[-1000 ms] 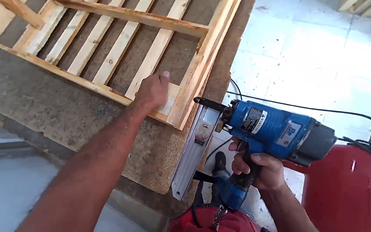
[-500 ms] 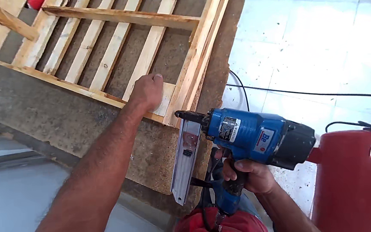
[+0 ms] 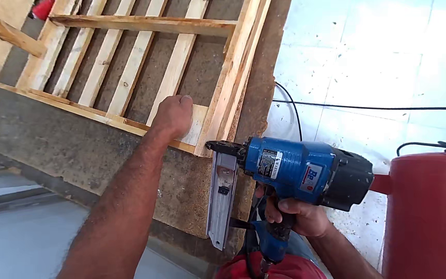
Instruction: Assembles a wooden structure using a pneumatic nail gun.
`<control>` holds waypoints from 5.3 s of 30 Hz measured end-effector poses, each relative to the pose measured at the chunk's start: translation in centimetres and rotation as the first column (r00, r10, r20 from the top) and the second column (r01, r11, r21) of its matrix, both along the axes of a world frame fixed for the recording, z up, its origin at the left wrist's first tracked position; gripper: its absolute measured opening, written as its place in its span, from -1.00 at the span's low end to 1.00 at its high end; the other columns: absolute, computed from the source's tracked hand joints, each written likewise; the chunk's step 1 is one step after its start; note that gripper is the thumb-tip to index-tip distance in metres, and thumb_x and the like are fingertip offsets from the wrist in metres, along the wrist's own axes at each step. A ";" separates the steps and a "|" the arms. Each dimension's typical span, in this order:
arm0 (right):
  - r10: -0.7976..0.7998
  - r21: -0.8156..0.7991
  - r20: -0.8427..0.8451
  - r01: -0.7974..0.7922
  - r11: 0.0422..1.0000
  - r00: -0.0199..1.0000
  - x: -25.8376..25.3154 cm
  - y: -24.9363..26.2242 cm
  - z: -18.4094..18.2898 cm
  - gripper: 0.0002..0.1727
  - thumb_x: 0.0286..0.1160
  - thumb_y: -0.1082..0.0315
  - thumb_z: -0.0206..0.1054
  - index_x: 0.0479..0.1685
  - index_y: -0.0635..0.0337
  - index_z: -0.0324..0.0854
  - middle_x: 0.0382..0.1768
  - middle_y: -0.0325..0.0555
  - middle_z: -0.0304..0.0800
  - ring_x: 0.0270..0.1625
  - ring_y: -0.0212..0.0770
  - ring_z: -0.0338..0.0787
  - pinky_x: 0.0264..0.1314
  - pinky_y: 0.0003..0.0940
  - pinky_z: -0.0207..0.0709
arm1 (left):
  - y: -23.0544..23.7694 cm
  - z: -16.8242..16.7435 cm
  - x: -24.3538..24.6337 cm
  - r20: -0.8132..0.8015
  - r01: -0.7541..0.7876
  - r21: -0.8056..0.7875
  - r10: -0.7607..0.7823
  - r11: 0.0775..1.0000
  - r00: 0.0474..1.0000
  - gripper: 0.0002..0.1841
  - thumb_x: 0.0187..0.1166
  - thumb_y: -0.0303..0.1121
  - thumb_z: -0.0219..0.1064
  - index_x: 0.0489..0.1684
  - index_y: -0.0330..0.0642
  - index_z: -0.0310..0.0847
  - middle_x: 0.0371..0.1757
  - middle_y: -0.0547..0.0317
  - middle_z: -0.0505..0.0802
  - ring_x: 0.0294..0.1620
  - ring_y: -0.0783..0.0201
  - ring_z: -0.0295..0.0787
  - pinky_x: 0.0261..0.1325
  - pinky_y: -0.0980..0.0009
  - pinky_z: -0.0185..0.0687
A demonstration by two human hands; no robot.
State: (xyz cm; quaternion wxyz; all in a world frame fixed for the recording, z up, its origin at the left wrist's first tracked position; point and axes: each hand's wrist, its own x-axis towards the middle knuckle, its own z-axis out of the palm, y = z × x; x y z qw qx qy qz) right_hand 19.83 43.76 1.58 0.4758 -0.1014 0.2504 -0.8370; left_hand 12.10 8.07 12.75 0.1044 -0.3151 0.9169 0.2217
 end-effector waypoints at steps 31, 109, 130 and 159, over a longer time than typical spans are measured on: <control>-0.040 0.053 0.029 0.039 0.998 0.999 -5.3 -0.4 0.0 -0.56 0.45 0.29 0.38 0.34 0.14 0.68 -0.14 0.09 0.87 -0.44 -0.22 0.81 -0.21 -0.25 0.79 | 0.1 -0.1 0.0 -0.011 -0.024 -0.010 0.024 1.000 1.000 -0.42 0.88 -0.01 -0.20 -0.23 -0.22 0.70 -0.32 -0.09 0.75 -0.19 -0.06 0.74 -0.14 -0.20 0.54; 0.937 0.686 -0.324 0.649 0.328 -0.131 -13.7 -29.7 11.9 -0.14 0.81 -0.30 -0.35 -0.33 0.23 0.66 -0.16 0.20 0.77 0.04 0.19 0.81 -0.06 0.30 0.59 | 18.0 -11.2 27.1 -0.029 0.685 0.726 0.994 -0.054 0.109 -0.52 0.50 -0.31 0.40 0.41 -0.26 0.57 -0.53 0.13 0.73 -0.51 0.17 0.80 -0.21 0.10 0.86; 0.945 0.679 -0.305 0.668 0.304 -0.120 -13.3 -29.7 12.1 -0.08 0.78 -0.37 -0.42 -0.36 0.23 0.64 -0.20 0.20 0.76 -0.01 0.19 0.81 -0.12 0.28 0.59 | 18.4 -10.8 26.5 -0.007 0.644 0.762 0.993 -0.071 0.117 -0.70 0.49 -0.31 0.42 0.09 -0.25 0.65 -0.59 0.15 0.71 -0.55 0.15 0.81 -0.24 0.06 0.88; 0.630 0.489 -0.776 0.591 0.641 -0.041 -14.7 -27.7 11.2 -0.25 0.76 -0.31 -0.11 0.11 0.21 0.72 -0.06 0.14 0.82 0.05 0.09 0.82 0.15 0.27 0.62 | 22.6 -9.9 28.0 -0.096 0.625 0.781 0.988 0.000 0.120 -0.41 0.48 -0.38 0.42 0.57 -0.28 0.48 -0.53 0.11 0.76 -0.53 0.18 0.80 -0.19 0.12 0.87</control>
